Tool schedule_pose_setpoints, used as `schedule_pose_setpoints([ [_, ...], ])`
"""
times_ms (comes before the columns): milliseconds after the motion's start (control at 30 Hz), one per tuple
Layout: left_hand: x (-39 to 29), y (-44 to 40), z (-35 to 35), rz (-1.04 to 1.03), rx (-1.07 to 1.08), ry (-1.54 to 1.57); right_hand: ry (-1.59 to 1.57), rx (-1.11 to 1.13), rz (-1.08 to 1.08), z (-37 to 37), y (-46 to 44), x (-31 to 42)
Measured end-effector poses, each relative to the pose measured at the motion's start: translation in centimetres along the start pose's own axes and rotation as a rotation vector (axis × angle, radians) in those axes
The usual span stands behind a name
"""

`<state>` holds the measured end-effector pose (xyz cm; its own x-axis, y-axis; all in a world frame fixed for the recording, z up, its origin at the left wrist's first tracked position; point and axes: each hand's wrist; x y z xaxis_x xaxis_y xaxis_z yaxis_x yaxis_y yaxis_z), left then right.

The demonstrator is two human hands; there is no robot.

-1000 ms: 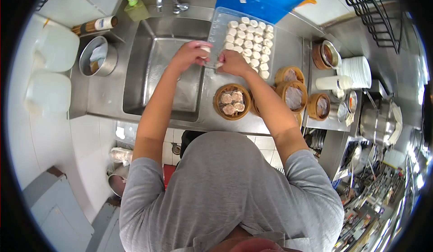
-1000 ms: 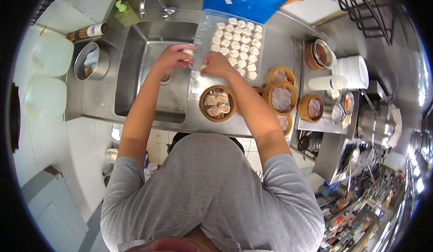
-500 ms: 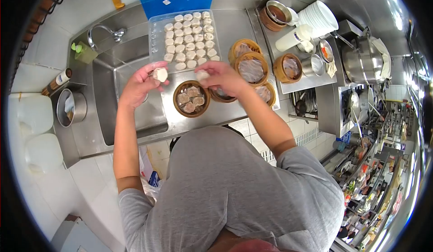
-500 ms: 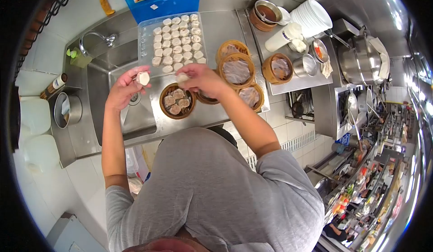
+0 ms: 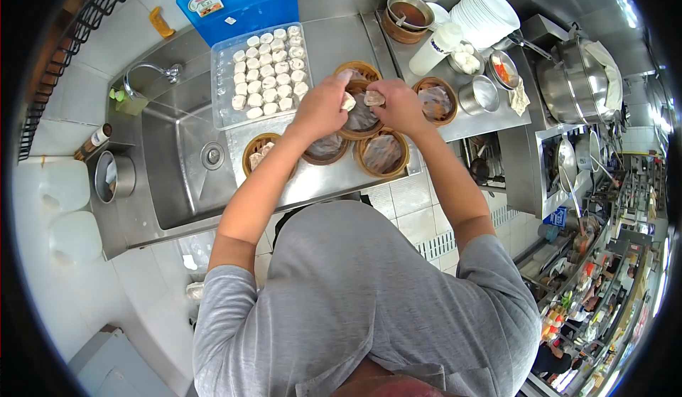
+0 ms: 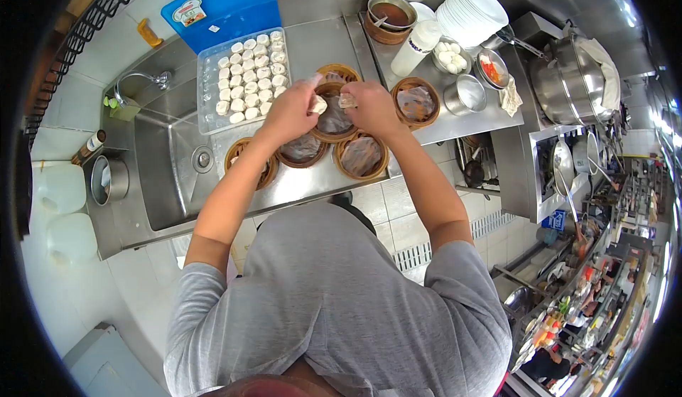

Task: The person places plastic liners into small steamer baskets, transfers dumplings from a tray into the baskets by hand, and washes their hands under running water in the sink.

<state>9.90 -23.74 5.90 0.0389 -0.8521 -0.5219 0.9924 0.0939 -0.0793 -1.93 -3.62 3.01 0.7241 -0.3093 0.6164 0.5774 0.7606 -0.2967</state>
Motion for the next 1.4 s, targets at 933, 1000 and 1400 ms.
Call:
schedule_pose_setpoints([
  [933, 20.6, 2.8, 3.1, 0.480, -0.186, -0.326, -0.077, -0.060, -0.047, 1.9, 1.1, 2.1],
  [1000, 24.5, 3.6, 2.0, 0.561, -0.123, -0.406, -0.137, -0.079, -0.130, 2.3, 1.8, 3.8],
  [1400, 29.4, 3.4, -1.2, 0.556, -0.004, -0.377, -0.229, -0.139, -0.222, 0.2, 3.4, 7.2],
])
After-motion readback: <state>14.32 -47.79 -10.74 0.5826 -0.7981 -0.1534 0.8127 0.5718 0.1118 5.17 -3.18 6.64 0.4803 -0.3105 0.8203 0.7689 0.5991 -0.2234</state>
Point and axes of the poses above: each hand's wrist, its own y-axis away from the middle knuckle, its own z-axis out of the back of the hand, x = y × z, and after that the axes turned 11 degrees about -y, right-handed
